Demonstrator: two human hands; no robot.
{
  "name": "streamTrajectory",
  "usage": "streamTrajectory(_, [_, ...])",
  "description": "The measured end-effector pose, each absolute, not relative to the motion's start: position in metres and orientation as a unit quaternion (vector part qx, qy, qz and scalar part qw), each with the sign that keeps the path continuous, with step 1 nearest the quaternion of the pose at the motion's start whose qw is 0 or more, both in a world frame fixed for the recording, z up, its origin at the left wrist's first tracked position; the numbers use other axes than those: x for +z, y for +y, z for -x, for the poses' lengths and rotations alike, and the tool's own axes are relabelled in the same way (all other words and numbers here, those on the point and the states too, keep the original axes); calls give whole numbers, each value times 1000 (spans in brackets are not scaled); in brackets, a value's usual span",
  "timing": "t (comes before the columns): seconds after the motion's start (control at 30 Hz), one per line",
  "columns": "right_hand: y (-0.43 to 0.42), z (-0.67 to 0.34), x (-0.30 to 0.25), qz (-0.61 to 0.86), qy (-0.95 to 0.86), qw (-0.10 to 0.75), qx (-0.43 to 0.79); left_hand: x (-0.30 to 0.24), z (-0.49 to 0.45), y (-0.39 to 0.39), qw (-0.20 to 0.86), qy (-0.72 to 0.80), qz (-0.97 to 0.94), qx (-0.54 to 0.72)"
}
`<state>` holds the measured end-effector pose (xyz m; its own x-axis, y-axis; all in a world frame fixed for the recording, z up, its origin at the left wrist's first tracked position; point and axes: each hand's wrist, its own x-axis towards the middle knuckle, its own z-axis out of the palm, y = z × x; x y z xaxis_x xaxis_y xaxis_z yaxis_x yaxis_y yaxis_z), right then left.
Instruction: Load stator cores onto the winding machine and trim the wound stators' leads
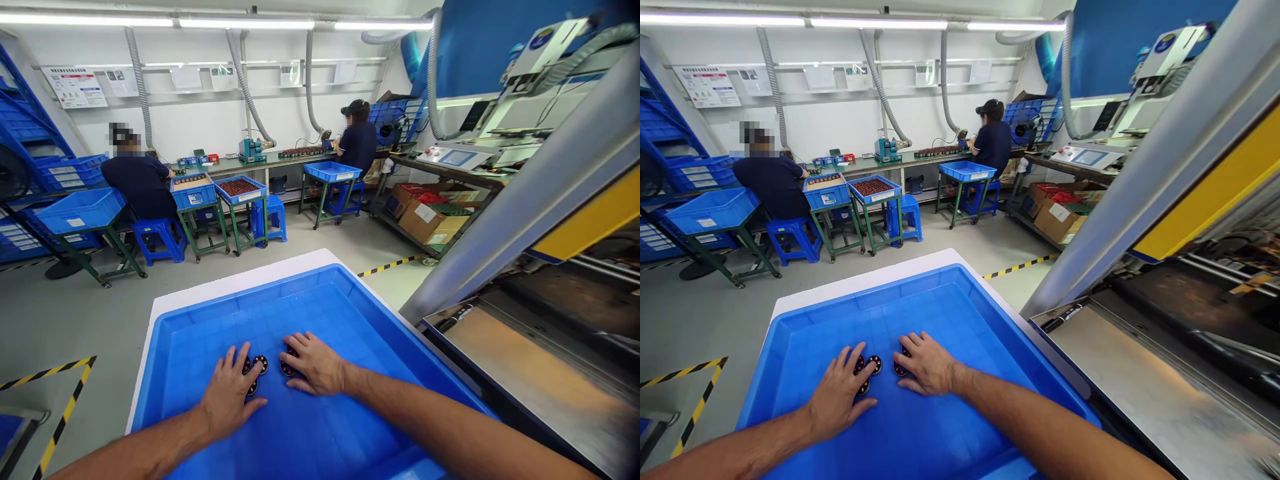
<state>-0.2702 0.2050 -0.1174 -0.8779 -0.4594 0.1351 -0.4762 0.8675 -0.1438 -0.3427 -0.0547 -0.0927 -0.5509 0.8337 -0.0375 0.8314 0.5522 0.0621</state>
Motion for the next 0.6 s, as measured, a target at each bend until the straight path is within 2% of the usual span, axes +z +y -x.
streamTrajectory(0.13, [200, 273, -113, -206, -973, 2, 103, -94, 344, -55, 62, 893, -443, -36])
streamTrajectory(0.33, [181, 273, -106, -86, -981, -35, 169, -97, 347, -51, 68, 902, -427, 8])
streamTrajectory(0.47, [174, 271, -94, 18, -963, -43, 265, -95, 347, -49, 78, 913, -401, 25])
streamTrajectory(0.6, [174, 263, -73, 124, -899, -51, 417, -94, 349, -44, 122, 923, -362, 47])
